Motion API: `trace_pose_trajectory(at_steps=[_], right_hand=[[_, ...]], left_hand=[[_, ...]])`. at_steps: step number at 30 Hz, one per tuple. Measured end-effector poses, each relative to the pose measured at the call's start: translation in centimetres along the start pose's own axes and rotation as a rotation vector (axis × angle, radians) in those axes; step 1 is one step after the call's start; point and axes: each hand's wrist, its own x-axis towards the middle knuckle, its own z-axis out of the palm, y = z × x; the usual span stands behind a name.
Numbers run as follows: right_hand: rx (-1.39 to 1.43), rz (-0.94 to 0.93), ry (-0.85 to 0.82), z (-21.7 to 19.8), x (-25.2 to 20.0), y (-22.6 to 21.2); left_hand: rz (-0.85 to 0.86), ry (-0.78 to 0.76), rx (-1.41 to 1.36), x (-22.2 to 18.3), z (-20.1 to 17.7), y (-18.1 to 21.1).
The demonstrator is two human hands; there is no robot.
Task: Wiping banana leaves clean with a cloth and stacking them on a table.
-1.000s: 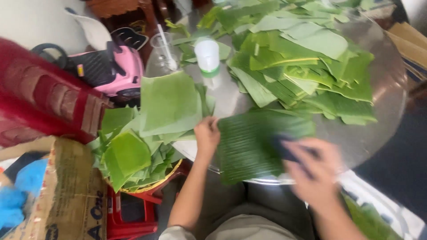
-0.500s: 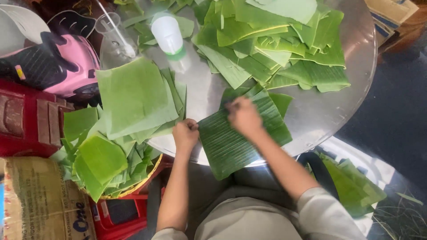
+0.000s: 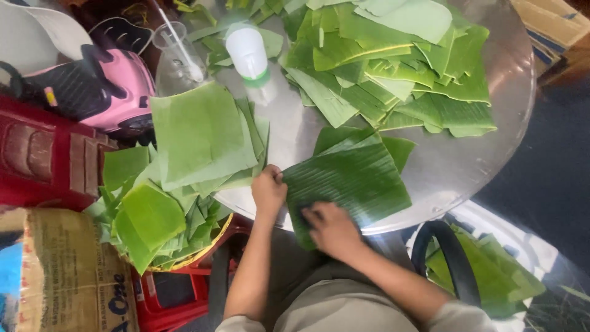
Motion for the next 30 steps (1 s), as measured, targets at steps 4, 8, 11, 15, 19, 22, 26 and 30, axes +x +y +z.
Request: trace_pose_trajectory(at_steps=[4, 8, 11, 15, 19, 22, 26, 30], right_hand=[[0.072, 0.400, 0.115, -3.4, -3.4, 7.9], [-0.275, 0.609, 0.325, -5.8, -8.6, 16.4], [-0.333, 0.671, 0.468, -6.3, -11.2, 19.0], [-0.395, 0.817, 0.450, -5.6, -12.0, 20.1], [-0.368, 0.824, 0.451, -5.7, -12.0, 20.0], [-0.298, 0.854, 0.442, -5.4, -11.9, 20.0], [-0.339, 0.752, 0.522, -5.1, -12.2, 20.3], [-0.319, 0.763, 0.495, -5.5, -11.9, 19.8]], left_hand=[[0.036, 0.037, 0.008, 0.4, 1.6, -1.8], [0.487, 0.302, -0.133, -0.8, 0.0, 0.2], [0.721, 0.511, -0.243, -0.2, -2.4, 0.3], [0.469, 0.830, -0.321, 2.3, -10.7, 0.3], [0.267, 1.108, -0.354, 7.1, -15.1, -5.5], [-0.401, 1.082, -0.666, 9.7, -15.8, -9.9], [-0.513, 0.819, -0.260, 10.3, -13.9, -11.7], [-0.551, 0.550, 0.203, 9.4, -13.2, -9.1]])
